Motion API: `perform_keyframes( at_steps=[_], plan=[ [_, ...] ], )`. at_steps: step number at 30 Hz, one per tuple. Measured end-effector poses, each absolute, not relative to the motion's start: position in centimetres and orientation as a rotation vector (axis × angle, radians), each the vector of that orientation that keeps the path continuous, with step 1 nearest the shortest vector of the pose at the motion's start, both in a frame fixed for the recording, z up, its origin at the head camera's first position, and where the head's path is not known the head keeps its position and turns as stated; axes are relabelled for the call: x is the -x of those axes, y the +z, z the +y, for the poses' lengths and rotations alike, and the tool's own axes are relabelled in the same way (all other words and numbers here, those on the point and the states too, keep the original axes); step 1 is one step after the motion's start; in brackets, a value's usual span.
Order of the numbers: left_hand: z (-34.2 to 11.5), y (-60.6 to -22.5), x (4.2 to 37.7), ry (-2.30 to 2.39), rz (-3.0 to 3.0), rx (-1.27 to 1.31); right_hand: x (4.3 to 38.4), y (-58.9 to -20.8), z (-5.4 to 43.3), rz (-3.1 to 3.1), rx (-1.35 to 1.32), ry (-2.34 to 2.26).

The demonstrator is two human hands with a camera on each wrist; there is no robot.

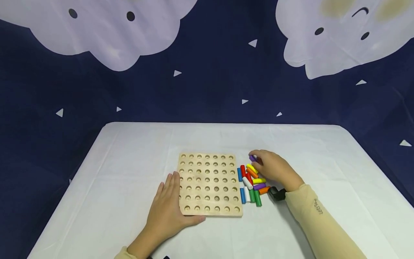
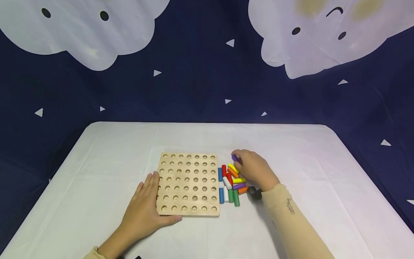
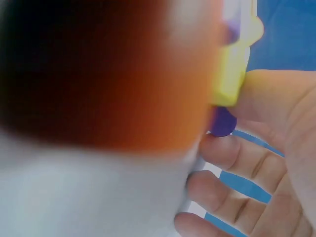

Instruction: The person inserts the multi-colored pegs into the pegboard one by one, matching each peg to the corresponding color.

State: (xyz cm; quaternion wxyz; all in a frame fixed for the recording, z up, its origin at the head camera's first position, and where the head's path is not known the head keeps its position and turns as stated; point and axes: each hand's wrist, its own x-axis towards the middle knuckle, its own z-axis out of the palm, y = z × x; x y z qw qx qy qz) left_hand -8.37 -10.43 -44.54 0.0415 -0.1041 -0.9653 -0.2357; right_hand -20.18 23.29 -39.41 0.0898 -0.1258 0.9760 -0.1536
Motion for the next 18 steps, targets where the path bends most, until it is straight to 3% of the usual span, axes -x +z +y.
perform_keyframes(
  at_steps=[10,18],
  plan=[
    [-10.5,-44.4,8.4,-0.719,-2.916,0.323,20.4,-39.1,23.3,2.93,0.365,-0.745],
    [-10.4,-44.2,8.5,-0.757,-2.952,0.306,20.5,-37.4,20.0,2.946,0.432,-0.94]
  ],
)
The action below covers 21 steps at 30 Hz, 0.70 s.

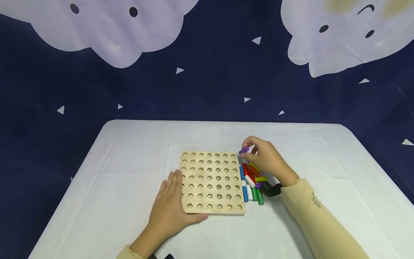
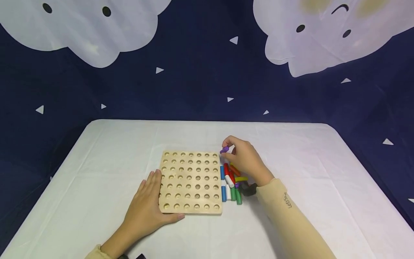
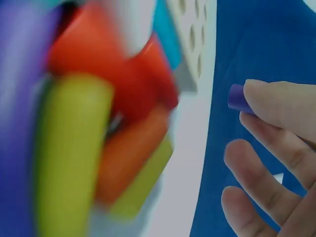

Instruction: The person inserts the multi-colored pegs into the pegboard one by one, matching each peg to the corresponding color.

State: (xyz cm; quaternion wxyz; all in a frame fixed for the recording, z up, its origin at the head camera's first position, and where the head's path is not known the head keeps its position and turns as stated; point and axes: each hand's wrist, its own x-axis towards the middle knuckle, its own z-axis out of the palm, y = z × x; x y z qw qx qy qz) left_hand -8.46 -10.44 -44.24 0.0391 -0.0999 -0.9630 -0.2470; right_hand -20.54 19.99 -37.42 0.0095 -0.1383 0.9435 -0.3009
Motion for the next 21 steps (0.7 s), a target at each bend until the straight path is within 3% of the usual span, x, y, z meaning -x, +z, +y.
perform_keyframes(
  at_steps=[21],
  plan=[
    [-10.5,-44.1,8.7,-0.716,-2.977,0.326,22.0,-37.5,14.6,2.988,0.622,-0.593]
  ],
)
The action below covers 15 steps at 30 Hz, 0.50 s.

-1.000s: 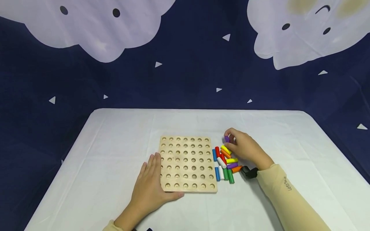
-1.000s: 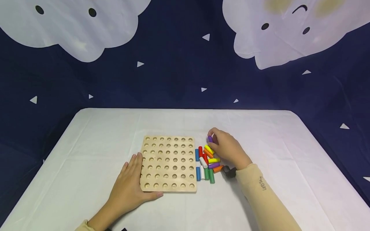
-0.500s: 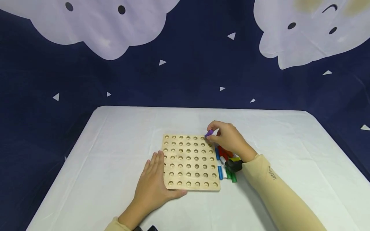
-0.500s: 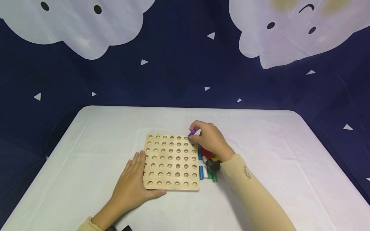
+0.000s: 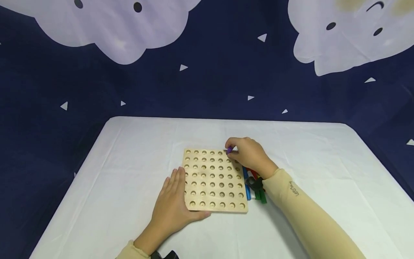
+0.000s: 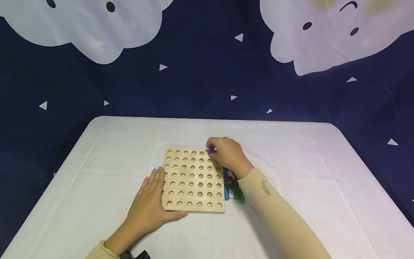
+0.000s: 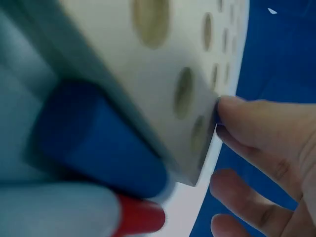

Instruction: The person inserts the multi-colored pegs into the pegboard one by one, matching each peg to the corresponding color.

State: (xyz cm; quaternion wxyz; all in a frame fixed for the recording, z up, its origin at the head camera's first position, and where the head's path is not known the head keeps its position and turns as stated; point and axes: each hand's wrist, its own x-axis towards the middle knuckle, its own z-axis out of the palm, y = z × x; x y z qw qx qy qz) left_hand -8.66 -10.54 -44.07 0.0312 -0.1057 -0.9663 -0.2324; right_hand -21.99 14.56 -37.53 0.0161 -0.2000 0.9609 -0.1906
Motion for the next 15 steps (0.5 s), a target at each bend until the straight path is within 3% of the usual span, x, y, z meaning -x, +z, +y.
perform_keyframes(
  at_steps=[7,15],
  plan=[
    [-10.2,-44.3,8.7,-0.728,-2.974,0.332,21.1,-36.5,16.0,2.953,0.591,-0.577],
    [-10.3,-44.3,8.7,-0.726,-2.974,0.308,18.6,-35.8,22.1,2.947,0.591,-0.662]
  ],
)
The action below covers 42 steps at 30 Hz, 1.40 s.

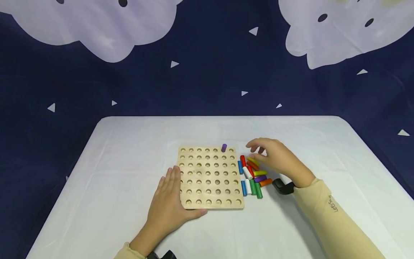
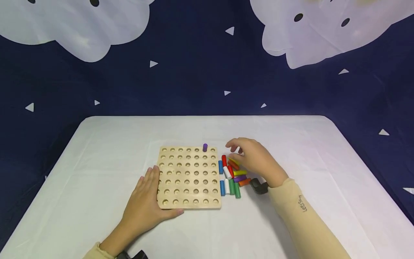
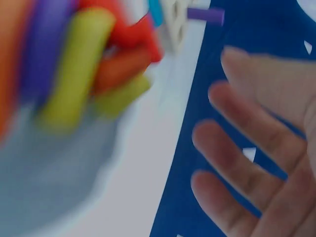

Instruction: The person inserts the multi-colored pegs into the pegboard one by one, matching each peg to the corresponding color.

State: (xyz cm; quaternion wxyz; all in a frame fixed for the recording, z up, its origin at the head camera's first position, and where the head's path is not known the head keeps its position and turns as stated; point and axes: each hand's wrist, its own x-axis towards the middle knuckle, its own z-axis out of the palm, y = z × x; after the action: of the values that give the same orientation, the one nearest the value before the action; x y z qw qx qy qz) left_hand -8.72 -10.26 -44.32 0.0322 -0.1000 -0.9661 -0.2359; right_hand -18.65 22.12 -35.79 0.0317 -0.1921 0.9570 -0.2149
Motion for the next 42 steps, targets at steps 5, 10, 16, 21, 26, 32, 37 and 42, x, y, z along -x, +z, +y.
perform_keyframes(
  at_steps=[5,10,16,21,26,32,37,42],
  plan=[
    [-10.7,-44.1,8.8,-0.724,-2.975,0.306,17.0,-36.7,24.4,2.856,0.709,-0.674],
    [-10.8,-44.0,8.9,-0.733,-2.975,0.307,15.9,-37.5,24.8,2.834,0.846,-0.615],
    [-10.7,-44.0,8.8,-0.733,-2.978,0.307,15.4,-37.1,24.1,2.867,0.87,-0.414],
    [-10.6,-43.9,9.0,-0.729,-2.976,0.312,14.9,-36.5,23.2,2.917,0.887,-0.229],
    [-10.4,-43.8,9.0,-0.727,-2.977,0.319,14.6,-36.6,23.0,2.971,0.852,-0.121],
    [-10.4,-43.7,9.0,-0.714,-2.987,0.317,14.7,-37.1,23.4,2.982,0.839,-0.146],
    [-10.4,-43.7,8.9,-0.732,-2.993,0.31,14.9,-37.3,24.0,2.928,0.866,-0.247],
    [-10.3,-44.0,8.8,-0.738,-3.003,0.302,15.3,-36.9,24.5,2.904,0.798,-0.375]
  ],
)
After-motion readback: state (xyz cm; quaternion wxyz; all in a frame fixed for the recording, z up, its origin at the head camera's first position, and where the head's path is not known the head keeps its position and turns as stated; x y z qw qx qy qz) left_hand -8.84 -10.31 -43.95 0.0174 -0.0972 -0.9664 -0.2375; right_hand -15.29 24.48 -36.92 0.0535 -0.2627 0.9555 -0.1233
